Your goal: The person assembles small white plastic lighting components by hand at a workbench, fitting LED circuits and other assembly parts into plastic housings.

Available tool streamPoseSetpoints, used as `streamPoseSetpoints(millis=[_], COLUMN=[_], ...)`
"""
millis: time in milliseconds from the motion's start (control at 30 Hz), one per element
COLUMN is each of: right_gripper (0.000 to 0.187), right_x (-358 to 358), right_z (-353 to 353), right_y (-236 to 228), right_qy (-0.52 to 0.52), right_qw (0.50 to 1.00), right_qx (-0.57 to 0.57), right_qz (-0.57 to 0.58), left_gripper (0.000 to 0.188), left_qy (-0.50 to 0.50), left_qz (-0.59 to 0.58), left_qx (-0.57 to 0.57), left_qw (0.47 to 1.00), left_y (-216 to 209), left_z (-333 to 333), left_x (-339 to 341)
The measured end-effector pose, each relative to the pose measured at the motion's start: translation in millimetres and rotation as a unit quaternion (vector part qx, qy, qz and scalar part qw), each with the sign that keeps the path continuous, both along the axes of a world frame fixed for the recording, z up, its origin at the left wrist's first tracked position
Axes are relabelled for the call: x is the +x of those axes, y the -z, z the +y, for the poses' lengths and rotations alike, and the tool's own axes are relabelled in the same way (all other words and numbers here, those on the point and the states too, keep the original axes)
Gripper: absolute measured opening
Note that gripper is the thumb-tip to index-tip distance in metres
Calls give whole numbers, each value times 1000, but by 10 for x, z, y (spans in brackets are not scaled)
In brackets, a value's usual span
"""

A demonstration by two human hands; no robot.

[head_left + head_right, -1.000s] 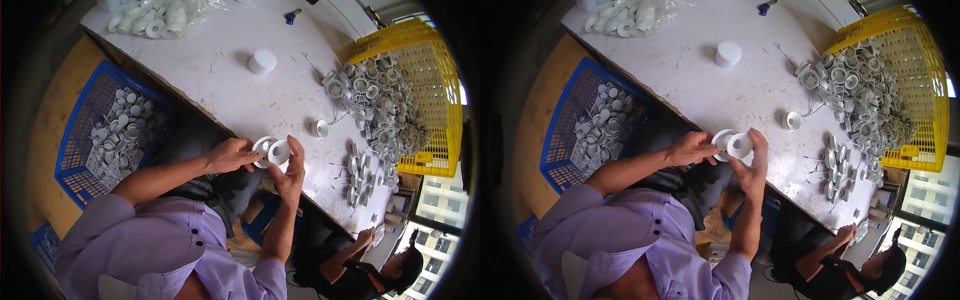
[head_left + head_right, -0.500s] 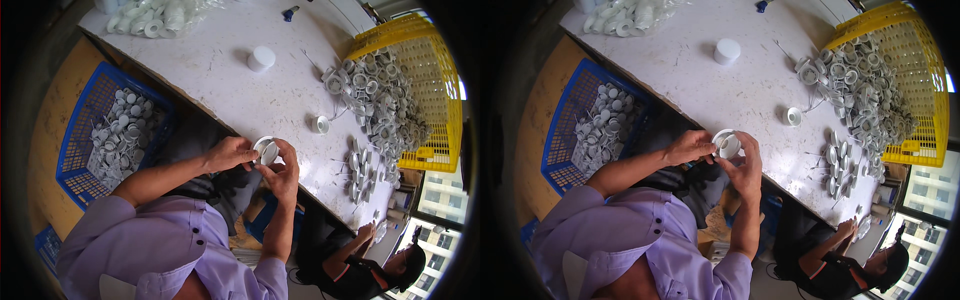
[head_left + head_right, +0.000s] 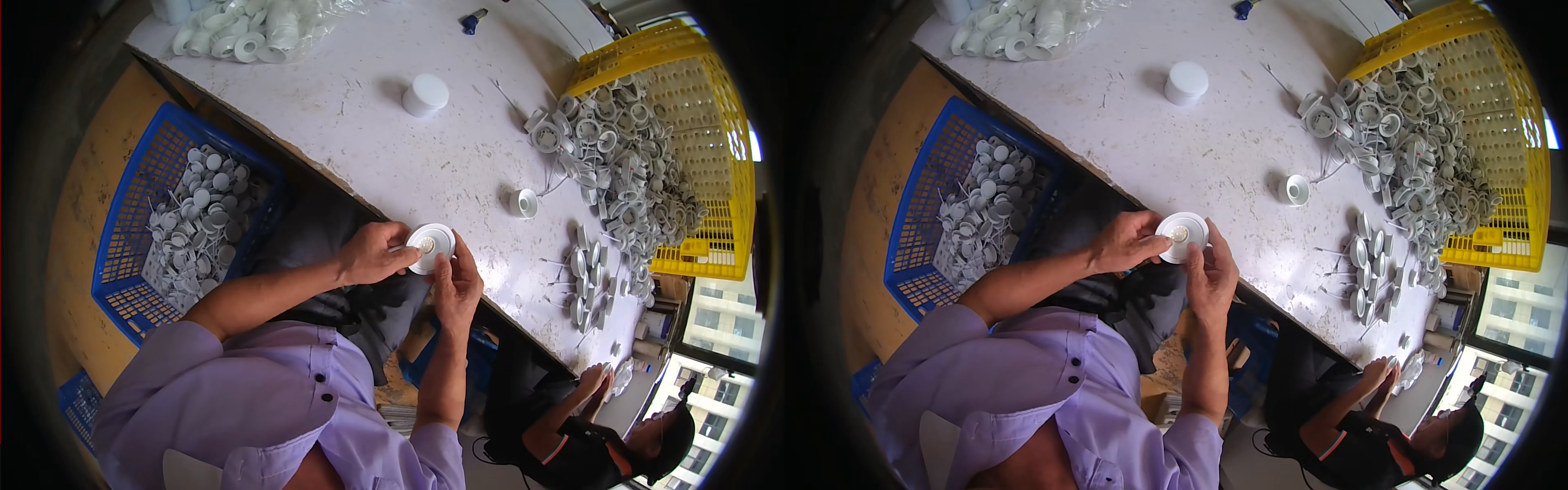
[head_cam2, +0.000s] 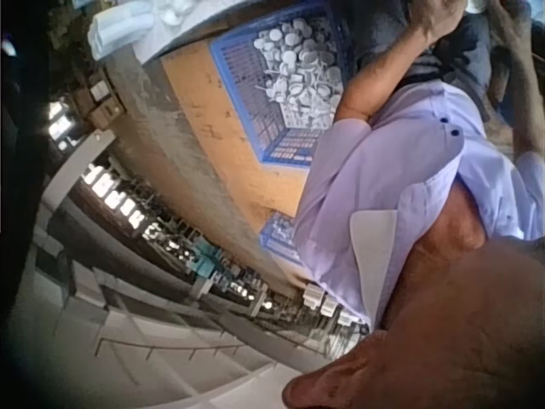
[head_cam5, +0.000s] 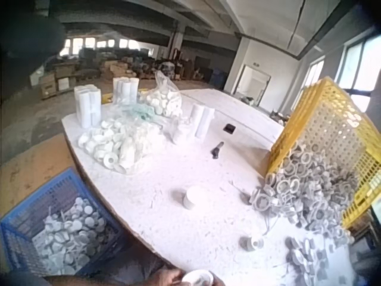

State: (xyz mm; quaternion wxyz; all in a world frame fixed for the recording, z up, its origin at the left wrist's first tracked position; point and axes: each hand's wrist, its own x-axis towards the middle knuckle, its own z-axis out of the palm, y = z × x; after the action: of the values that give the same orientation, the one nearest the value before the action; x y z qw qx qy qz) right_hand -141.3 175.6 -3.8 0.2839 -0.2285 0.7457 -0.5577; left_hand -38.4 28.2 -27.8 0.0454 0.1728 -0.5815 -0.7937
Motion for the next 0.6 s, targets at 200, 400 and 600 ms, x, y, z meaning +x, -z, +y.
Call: streamPoseSetpoints(millis=[200,400,600], right_gripper=[29,28,29], right_x=[115,141,171], right_z=[-115,-139,-159], right_y=[170,222,219], right_qy=[68,76,73], right_qw=[994,990,991], right_qx=[-88,-118,-100], right_qz=[16,32,44], left_gripper=[28,27,28], left_qy=[-47,-43,-53], left_qz=[-21,-31,-21], left_qx=[-146,-201,-231], left_qw=[988,978,971], left_y=[10,57,148], left_z=[60,45,50], left_x=[6,-2,-11])
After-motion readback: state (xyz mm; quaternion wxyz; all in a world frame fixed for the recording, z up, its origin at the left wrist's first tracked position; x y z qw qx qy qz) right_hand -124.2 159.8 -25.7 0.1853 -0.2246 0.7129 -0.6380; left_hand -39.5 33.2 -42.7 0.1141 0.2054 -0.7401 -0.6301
